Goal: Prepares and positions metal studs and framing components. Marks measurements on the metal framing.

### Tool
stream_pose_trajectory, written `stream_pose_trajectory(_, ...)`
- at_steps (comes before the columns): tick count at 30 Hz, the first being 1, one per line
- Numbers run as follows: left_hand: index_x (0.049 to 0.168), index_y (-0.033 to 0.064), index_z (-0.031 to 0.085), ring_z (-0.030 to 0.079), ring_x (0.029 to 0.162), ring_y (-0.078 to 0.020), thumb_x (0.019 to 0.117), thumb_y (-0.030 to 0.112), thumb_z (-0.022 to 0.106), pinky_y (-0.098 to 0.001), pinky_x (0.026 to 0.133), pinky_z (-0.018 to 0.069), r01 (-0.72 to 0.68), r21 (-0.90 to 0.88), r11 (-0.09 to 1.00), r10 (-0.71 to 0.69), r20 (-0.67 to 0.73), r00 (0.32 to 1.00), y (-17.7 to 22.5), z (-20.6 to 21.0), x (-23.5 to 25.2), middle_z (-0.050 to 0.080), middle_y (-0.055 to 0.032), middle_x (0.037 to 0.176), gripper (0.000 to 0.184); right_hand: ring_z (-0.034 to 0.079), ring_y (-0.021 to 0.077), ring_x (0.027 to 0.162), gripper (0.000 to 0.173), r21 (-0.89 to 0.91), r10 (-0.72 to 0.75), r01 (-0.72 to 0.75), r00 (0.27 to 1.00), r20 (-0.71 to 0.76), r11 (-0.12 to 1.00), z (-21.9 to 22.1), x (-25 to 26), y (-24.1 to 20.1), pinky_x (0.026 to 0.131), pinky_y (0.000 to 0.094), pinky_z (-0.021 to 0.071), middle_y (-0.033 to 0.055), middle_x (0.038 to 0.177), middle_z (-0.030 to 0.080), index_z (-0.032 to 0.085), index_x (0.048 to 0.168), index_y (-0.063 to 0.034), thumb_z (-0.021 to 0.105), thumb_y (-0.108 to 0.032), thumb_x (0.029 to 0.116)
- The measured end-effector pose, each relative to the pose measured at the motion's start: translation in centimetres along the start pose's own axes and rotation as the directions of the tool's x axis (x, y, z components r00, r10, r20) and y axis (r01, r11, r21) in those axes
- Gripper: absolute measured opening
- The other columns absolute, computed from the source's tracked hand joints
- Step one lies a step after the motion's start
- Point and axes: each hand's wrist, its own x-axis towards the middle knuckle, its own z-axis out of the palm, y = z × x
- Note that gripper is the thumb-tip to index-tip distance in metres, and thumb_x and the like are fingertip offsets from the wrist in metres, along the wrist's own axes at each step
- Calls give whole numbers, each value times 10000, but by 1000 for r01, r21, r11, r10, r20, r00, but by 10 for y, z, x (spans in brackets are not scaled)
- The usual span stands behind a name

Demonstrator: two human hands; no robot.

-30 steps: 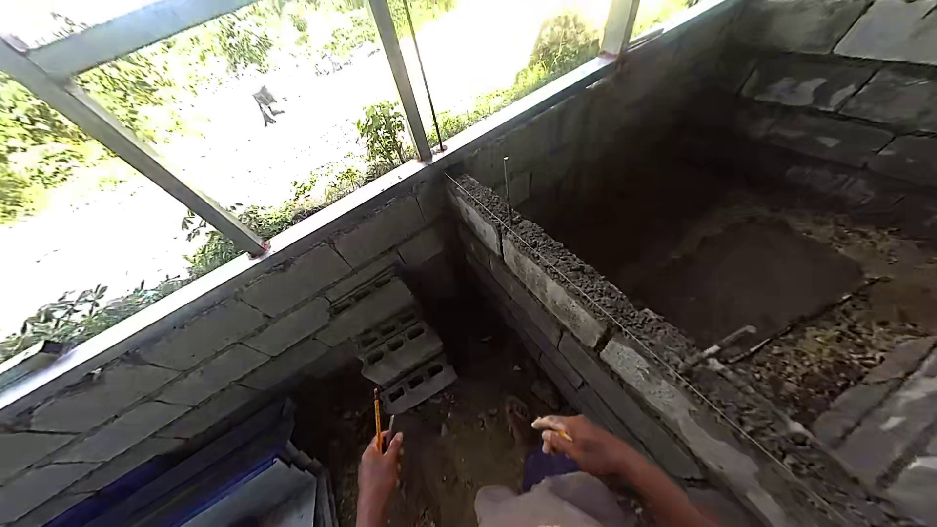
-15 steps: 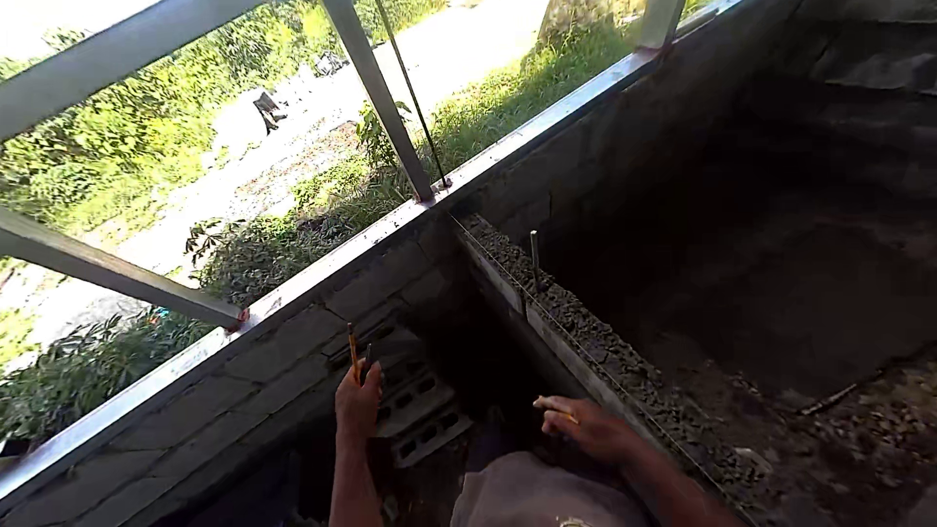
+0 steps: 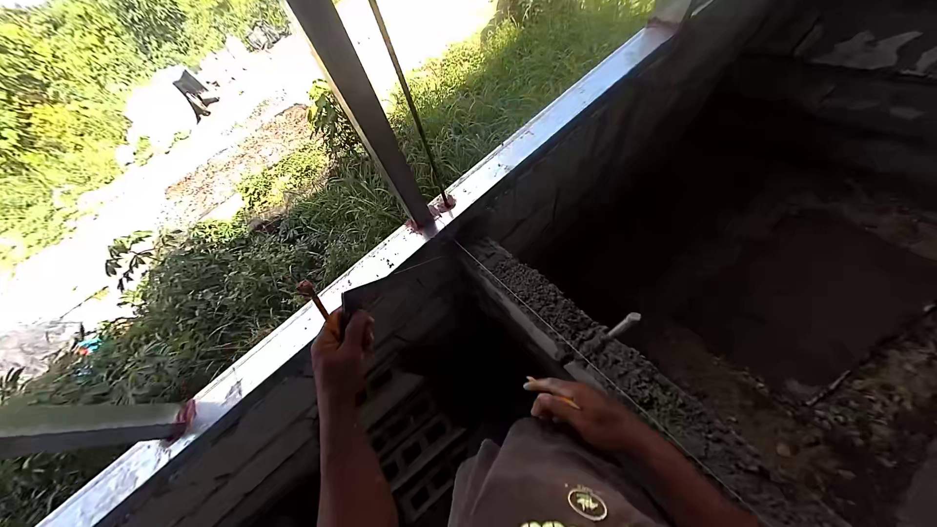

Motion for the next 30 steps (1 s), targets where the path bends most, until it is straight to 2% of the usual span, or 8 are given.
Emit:
stream_pose_trajectory(5,1050,41,650,619,584,-114,1041,185,552,-270,553,558,-11,1,1000,11,81,997,-33,-30,69,677,-4,762,174,718,110,1000,426,-69,-47,49,998,30,996,-15,101,-55,952,364,581,-4,1108,755,608,1426,-159,417,-369,1108)
stream_pose_trajectory(9,1037,69,649,608,575,-105,1041,191,553,-261,544,546,-34,-26,999,36,99,994,-57,-52,105,669,12,754,155,739,117,926,427,29,-181,192,960,-212,981,-39,156,-95,874,333,629,7,1045,761,607,1402,-69,422,-318,1109)
stream_pose_trajectory(11,1036,77,650,608,580,-104,1045,190,556,-257,544,544,-45,-61,997,50,89,995,-62,-61,115,677,9,770,147,751,160,862,411,93,-229,290,883,-409,952,-54,177,-114,803,346,651,38,1015,766,602,1383,-27,422,-275,1109)
stream_pose_trajectory(13,1033,84,649,612,589,-99,1044,191,565,-249,555,546,-60,-83,995,67,81,994,-61,-68,121,682,10,783,136,754,210,795,393,120,-257,402,761,-596,908,-71,198,-134,744,373,657,91,975,769,597,1381,-17,413,-231,1108)
stream_pose_trajectory(16,1050,92,661,615,601,-92,1040,198,584,-244,564,547,-86,-91,992,92,62,994,-57,-79,125,688,15,797,131,732,209,732,407,115,-263,511,607,-750,852,-96,227,-168,679,367,646,99,973,752,571,1400,-51,357,-262,1125)
stream_pose_trajectory(21,1042,76,653,620,615,-101,1051,198,551,-254,573,550,-100,-12,995,100,-47,994,-53,-101,118,683,7,795,159,714,165,715,433,86,-351,659,501,-791,747,-124,265,-214,668,326,629,74,978,739,532,1412,-62,303,-307,1138)
stream_pose_trajectory(26,1076,62,622,644,624,-111,1068,187,514,-256,577,572,-156,12,988,155,-223,962,-46,-115,118,696,-3,819,166,709,185,664,406,13,-441,841,297,-847,541,-170,288,-278,616,350,625,78,877,739,549,1334,-6,284,-248,1144)
stream_pose_trajectory(30,1113,50,585,650,623,-121,1081,163,478,-264,560,579,-209,-52,976,174,-384,907,-40,-91,145,694,-13,850,159,702,183,635,420,-106,-526,919,121,-842,381,-204,270,-333,586,339,620,70,851,731,528,1297,1,202,-220,1149)
